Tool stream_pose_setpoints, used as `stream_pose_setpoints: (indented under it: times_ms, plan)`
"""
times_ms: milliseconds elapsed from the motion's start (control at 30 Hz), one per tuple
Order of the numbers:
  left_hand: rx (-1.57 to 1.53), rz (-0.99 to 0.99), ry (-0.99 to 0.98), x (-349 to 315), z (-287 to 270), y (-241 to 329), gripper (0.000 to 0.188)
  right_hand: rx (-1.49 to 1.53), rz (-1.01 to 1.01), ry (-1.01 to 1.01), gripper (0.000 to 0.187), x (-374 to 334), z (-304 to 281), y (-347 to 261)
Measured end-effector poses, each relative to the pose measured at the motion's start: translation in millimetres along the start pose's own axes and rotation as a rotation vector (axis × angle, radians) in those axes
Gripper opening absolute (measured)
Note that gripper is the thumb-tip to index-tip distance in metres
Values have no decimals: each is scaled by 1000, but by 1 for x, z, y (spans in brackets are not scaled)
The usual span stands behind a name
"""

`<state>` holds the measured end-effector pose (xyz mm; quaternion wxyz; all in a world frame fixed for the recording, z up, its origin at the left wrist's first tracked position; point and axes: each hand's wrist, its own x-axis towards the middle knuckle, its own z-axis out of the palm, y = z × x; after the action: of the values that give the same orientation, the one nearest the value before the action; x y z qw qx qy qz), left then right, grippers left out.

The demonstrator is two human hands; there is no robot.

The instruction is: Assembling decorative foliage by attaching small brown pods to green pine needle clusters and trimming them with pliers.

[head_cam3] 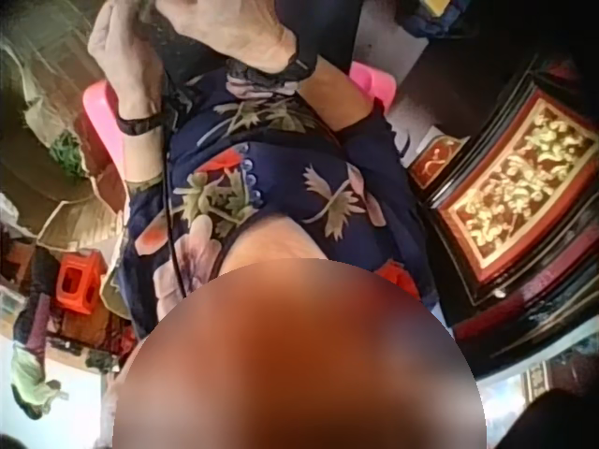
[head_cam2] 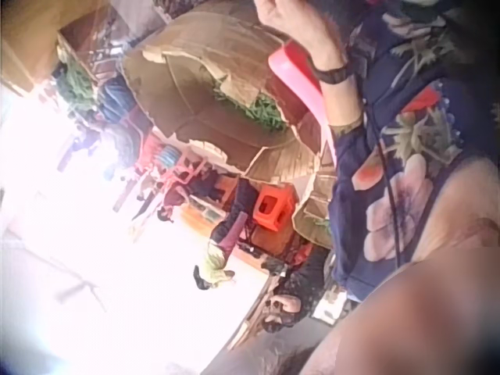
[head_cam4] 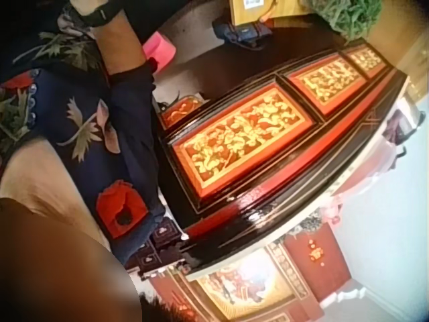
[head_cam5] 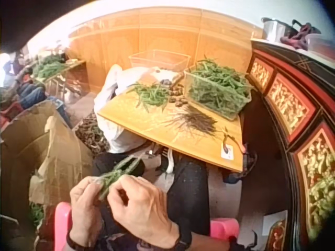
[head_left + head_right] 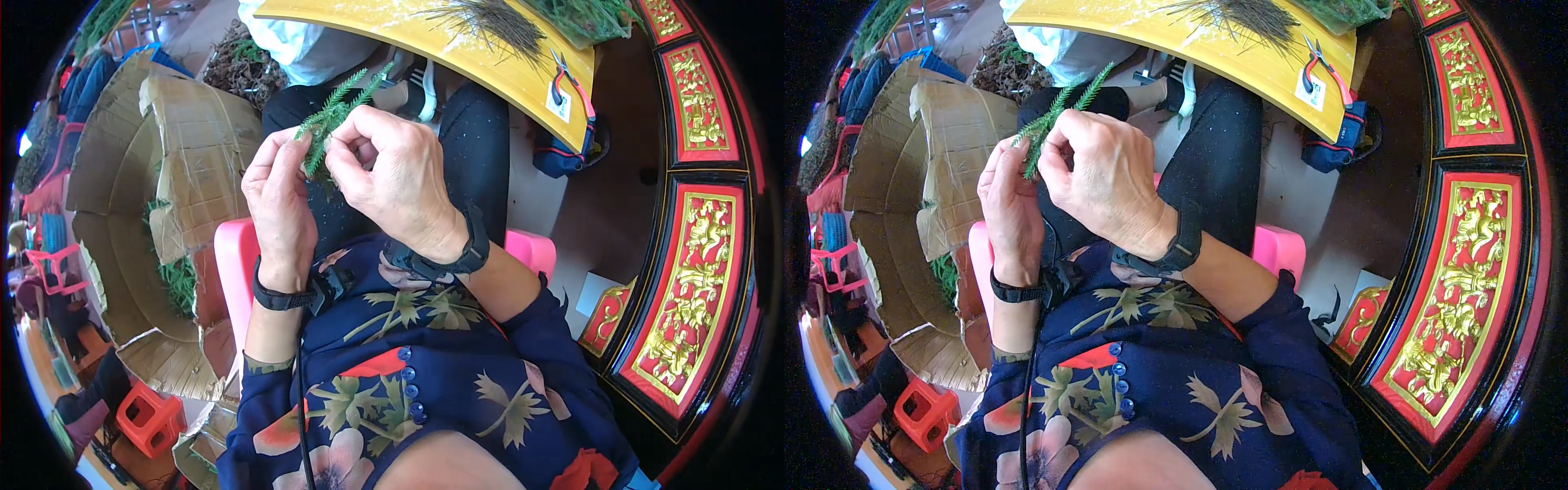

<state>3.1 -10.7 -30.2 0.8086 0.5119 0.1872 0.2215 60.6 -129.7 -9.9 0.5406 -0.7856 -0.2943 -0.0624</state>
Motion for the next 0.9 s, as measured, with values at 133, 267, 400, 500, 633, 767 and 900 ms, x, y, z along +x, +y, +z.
stream_pose_setpoints:
  times_ms: [133, 267, 400, 500, 633, 767, 900]
  plan:
    - [-114, -15, -25, 0, 3, 1, 13, 130, 101, -15, 6, -1, 1, 3]
    - [-83, -70, -38, -3, 8, 6, 16, 63, 22, 15, 6, 0, -1, 5]
    - [-114, -96, -73, -1, 1, 1, 18, -145, -164, 35, 8, 1, -2, 7]
    - [-133, -99, -65, -1, 0, 2, 17, -174, -203, 14, 10, 0, -2, 7]
    - [-190, -130, -92, 1, -7, 8, 17, 33, -101, -55, 15, -4, -3, 4]
    - [-250, -172, -89, 2, -8, 11, 17, 250, -29, -59, 20, -8, -3, 2]
    - [-172, -130, -78, -2, -1, 12, 16, 168, -117, 28, 23, -8, -3, 6]
